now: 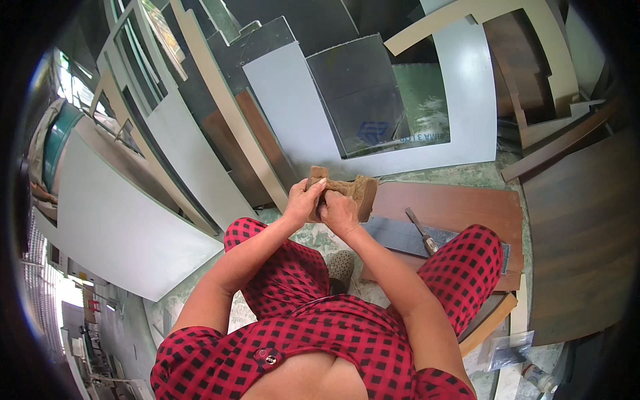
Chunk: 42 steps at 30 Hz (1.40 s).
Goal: The recorder uses a hand-held scraper tool to remove material from the surface of small wood blocks and larger wood panels in a workshop environment.
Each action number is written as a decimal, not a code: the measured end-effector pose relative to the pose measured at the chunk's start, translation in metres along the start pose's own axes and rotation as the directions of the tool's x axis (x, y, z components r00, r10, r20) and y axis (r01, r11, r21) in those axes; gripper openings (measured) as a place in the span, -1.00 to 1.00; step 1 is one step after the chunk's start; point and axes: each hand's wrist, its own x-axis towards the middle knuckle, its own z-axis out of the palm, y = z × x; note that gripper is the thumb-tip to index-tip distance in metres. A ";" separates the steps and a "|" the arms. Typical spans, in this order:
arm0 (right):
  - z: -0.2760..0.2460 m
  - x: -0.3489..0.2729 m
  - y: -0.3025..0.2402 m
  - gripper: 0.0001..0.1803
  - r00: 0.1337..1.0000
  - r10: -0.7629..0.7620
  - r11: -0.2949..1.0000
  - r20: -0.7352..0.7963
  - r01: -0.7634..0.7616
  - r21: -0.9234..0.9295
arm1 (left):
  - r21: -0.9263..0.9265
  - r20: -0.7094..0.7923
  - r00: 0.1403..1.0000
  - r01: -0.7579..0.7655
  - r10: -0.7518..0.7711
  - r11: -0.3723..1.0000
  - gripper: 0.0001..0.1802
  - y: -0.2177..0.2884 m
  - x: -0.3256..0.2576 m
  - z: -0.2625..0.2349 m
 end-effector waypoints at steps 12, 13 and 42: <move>0.015 -0.019 0.036 -0.85 0.942 0.059 0.952 0.331 -0.152 0.264 | -0.129 -0.204 0.977 0.036 -0.063 0.991 -0.70 -0.004 0.027 -0.035; 0.015 -0.019 0.036 -0.84 0.952 0.028 0.944 0.306 -0.126 0.305 | -0.126 -0.220 0.973 0.048 -0.075 0.991 -0.71 -0.003 0.028 -0.036; -0.009 -0.004 0.052 -0.78 0.934 0.049 0.778 0.354 -0.257 0.573 | 0.395 -0.218 0.966 -0.046 0.142 0.918 -0.63 0.008 0.007 0.025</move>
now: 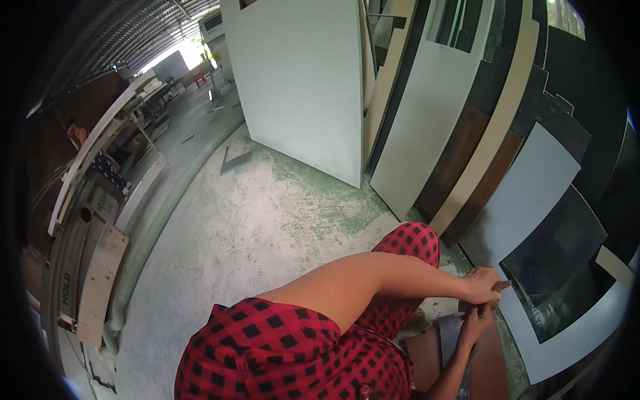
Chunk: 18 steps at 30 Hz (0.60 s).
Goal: The recorder uses a hand-held scraper tool to remove material from the surface of small wood blocks and larger wood panels in a workshop environment.
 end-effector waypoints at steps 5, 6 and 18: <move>0.000 -0.006 0.010 -0.74 0.960 0.243 0.964 0.137 -0.223 -0.149 | -0.014 -0.072 0.992 0.107 -0.108 0.994 -0.65 0.002 0.012 -0.014; -0.003 -0.005 0.013 -0.73 0.969 0.235 0.965 0.076 -0.224 -0.137 | -0.011 -0.093 0.990 0.103 -0.103 0.995 -0.65 0.002 0.013 -0.014; -0.111 0.001 0.047 0.04 0.702 0.596 0.800 -0.390 -0.476 0.365 | -0.214 0.022 0.999 0.028 -0.024 0.976 -0.59 0.003 0.021 -0.020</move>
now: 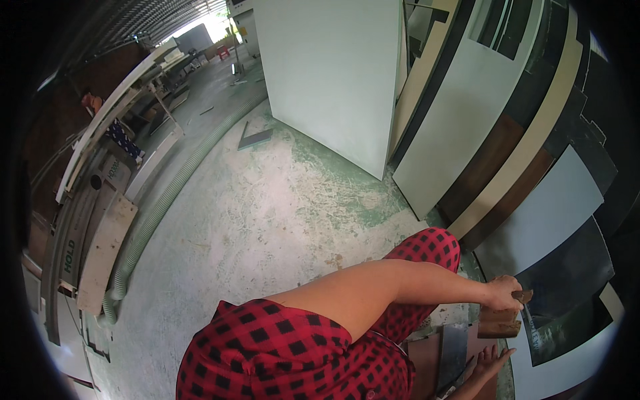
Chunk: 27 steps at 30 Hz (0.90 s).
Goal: The recorder uses a hand-held scraper tool to remove material from the surface of small wood blocks and larger wood panels in a workshop environment.
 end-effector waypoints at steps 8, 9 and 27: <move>-0.039 0.014 -0.004 -0.22 0.945 0.111 0.969 0.306 -0.172 0.180 | -0.101 0.152 0.987 -0.036 0.051 0.994 -0.50 -0.004 0.002 0.008; -0.039 0.011 -0.002 -0.24 0.951 0.061 0.981 0.304 -0.113 0.158 | -0.054 0.172 0.984 -0.036 0.045 0.998 -0.49 -0.003 0.005 0.011; -0.089 -0.113 -0.067 -0.43 0.962 -0.007 1.000 -0.273 0.012 0.019 | -0.475 0.693 0.720 0.496 -0.039 0.727 -0.55 0.016 0.018 0.080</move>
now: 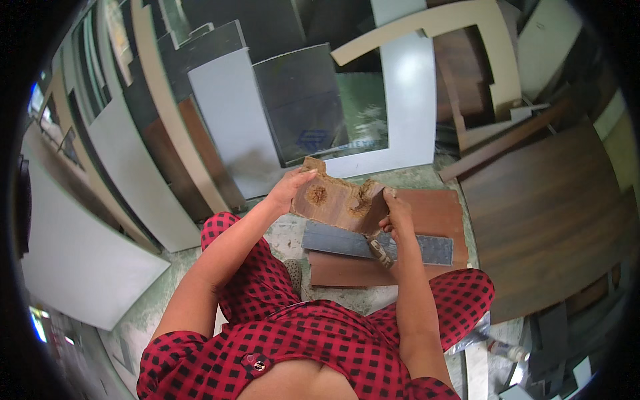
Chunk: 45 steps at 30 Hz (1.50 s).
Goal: The recorder uses a hand-held scraper tool to remove material from the surface of small wood blocks and larger wood panels in a workshop environment.
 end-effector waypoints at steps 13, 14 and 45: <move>-0.046 -0.024 0.021 -0.44 0.996 0.078 0.993 -0.031 -0.075 0.093 | -0.167 0.444 0.865 0.337 -0.235 0.926 -0.44 0.001 0.021 0.035; -0.047 -0.025 0.024 -0.43 0.996 0.086 0.993 -0.033 -0.083 0.089 | -0.148 0.443 0.864 0.332 -0.238 0.931 -0.45 0.001 0.022 0.037; -0.027 -0.028 0.038 -0.49 0.992 0.113 0.994 -0.049 -0.112 0.013 | -0.119 0.314 0.913 0.309 -0.259 0.944 -0.62 -0.008 0.002 0.039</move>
